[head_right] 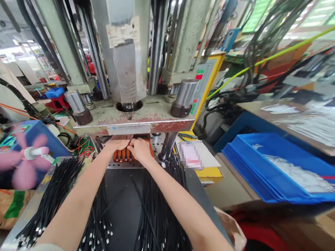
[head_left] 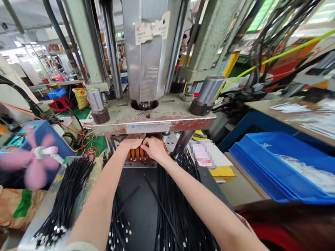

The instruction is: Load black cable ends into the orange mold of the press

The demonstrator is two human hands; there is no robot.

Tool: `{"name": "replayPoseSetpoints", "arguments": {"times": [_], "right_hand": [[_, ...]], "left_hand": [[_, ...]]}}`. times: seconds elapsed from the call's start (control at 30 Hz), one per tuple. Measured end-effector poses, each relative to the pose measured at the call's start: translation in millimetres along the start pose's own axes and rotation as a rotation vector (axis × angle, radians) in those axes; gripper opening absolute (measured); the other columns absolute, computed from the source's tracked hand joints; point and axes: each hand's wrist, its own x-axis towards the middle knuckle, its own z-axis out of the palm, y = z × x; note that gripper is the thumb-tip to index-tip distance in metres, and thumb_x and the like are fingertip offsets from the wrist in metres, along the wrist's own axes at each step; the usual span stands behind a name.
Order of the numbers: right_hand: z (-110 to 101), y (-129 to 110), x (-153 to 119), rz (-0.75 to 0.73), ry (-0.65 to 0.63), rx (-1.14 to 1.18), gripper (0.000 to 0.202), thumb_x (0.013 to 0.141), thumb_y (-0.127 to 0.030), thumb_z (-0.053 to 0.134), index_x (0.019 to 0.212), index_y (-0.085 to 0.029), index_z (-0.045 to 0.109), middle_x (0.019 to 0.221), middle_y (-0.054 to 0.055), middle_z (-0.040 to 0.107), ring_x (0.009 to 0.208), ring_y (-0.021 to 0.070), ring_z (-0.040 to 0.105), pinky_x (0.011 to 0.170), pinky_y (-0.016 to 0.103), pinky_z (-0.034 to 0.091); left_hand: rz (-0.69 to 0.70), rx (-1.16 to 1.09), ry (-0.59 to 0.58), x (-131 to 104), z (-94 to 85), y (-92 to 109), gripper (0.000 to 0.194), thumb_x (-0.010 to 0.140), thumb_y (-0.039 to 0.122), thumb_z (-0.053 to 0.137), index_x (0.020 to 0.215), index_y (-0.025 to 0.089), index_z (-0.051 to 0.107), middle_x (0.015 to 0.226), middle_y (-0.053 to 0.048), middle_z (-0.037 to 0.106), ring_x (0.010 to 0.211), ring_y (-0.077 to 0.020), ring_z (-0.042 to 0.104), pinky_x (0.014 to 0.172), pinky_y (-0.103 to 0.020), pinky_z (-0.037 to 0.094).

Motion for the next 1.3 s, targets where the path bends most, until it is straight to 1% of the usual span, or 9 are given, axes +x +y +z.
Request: {"name": "replayPoseSetpoints", "arguments": {"times": [0.13, 0.23, 0.4, 0.5, 0.7, 0.9, 1.03, 1.13, 1.3], "right_hand": [[-2.2, -0.2, -53.8, -0.058, -0.013, -0.020, 0.017, 0.092, -0.027, 0.049, 0.093, -0.019, 0.063, 0.089, 0.006, 0.065, 0.085, 0.0180, 0.060, 0.075, 0.026, 0.040], [3.0, -0.6, -108.0, -0.061, -0.205, -0.166, 0.024, 0.091, -0.034, 0.049, 0.085, -0.017, 0.065, 0.085, 0.009, 0.066, 0.074, 0.0204, 0.064, 0.065, 0.028, 0.041], [11.9, -0.6, -148.6, 0.039, -0.475, -0.160, 0.019, 0.085, -0.027, 0.055, 0.073, -0.016, 0.064, 0.082, 0.010, 0.069, 0.074, 0.0237, 0.066, 0.063, 0.029, 0.041], [2.2, 1.7, -148.9, 0.056, -0.367, 0.151, 0.019, 0.086, -0.026, 0.054, 0.070, -0.018, 0.059, 0.071, 0.003, 0.067, 0.068, 0.0175, 0.064, 0.062, 0.026, 0.040], [-31.2, -10.1, -151.3, -0.003, -0.064, 0.767, 0.021, 0.091, -0.036, 0.049, 0.075, -0.021, 0.050, 0.058, -0.004, 0.057, 0.048, 0.0097, 0.050, 0.049, 0.021, 0.038], [-51.0, -35.7, -140.9, -0.074, 0.083, 0.950, 0.019, 0.090, -0.035, 0.051, 0.075, -0.022, 0.049, 0.061, -0.004, 0.055, 0.049, 0.0096, 0.049, 0.048, 0.021, 0.040], [-42.6, -33.2, -138.6, -0.115, 0.097, 0.856, 0.013, 0.089, -0.030, 0.052, 0.079, -0.021, 0.052, 0.063, -0.003, 0.054, 0.053, 0.0106, 0.049, 0.052, 0.022, 0.039], [-24.9, -16.7, -131.1, -0.187, 0.025, 0.609, 0.012, 0.087, -0.025, 0.054, 0.077, -0.020, 0.058, 0.067, -0.001, 0.058, 0.060, 0.0127, 0.053, 0.060, 0.024, 0.041], [-9.8, 18.5, -71.8, -0.137, 0.063, 0.438, 0.019, 0.085, -0.028, 0.056, 0.072, -0.017, 0.064, 0.071, 0.004, 0.064, 0.069, 0.0172, 0.058, 0.068, 0.027, 0.043]], "left_hand": [[0.058, -0.020, 0.105, -62.2, 16.6, 7.6, 0.045, 0.097, 0.035, 0.023, 0.130, 0.016, 0.046, 0.130, -0.011, 0.055, 0.122, -0.0221, 0.047, 0.102, -0.038, 0.033], [0.090, -0.008, 0.227, -135.6, 39.8, 19.8, 0.036, 0.096, 0.032, 0.030, 0.108, 0.017, 0.060, 0.106, -0.010, 0.064, 0.104, -0.0223, 0.056, 0.092, -0.037, 0.040], [-0.091, -0.017, -0.122, -198.0, 68.8, 36.7, 0.021, 0.086, 0.033, 0.051, 0.081, 0.015, 0.060, 0.086, -0.011, 0.063, 0.082, -0.0251, 0.060, 0.070, -0.035, 0.044], [-0.094, -0.315, -0.089, -189.6, 58.2, 36.9, 0.020, 0.089, 0.026, 0.045, 0.076, 0.017, 0.056, 0.075, -0.004, 0.060, 0.071, -0.0168, 0.058, 0.066, -0.028, 0.041], [-0.019, -0.822, 0.208, -170.2, -4.7, 54.8, 0.021, 0.092, 0.030, 0.044, 0.076, 0.018, 0.051, 0.065, 0.004, 0.052, 0.059, -0.0092, 0.048, 0.058, -0.022, 0.036], [0.037, -1.315, 0.085, -155.4, -26.2, 82.9, 0.023, 0.087, 0.039, 0.054, 0.086, 0.016, 0.059, 0.060, 0.004, 0.053, 0.042, -0.0055, 0.049, 0.040, -0.017, 0.039], [0.019, -1.319, 0.205, -141.3, -30.8, 86.9, 0.034, 0.083, 0.040, 0.059, 0.063, 0.014, 0.053, 0.056, 0.004, 0.049, 0.035, -0.0031, 0.047, 0.035, -0.014, 0.037], [0.055, -1.248, 0.329, -125.5, -42.3, 83.3, 0.030, 0.084, 0.038, 0.059, 0.068, 0.013, 0.058, 0.067, 0.002, 0.052, 0.037, -0.0024, 0.049, 0.034, -0.014, 0.038], [0.434, -0.924, 0.516, -94.0, -63.1, 75.4, 0.014, 0.086, 0.028, 0.058, 0.085, 0.017, 0.068, 0.077, 0.000, 0.057, 0.060, -0.0078, 0.059, 0.057, -0.020, 0.050]]}}
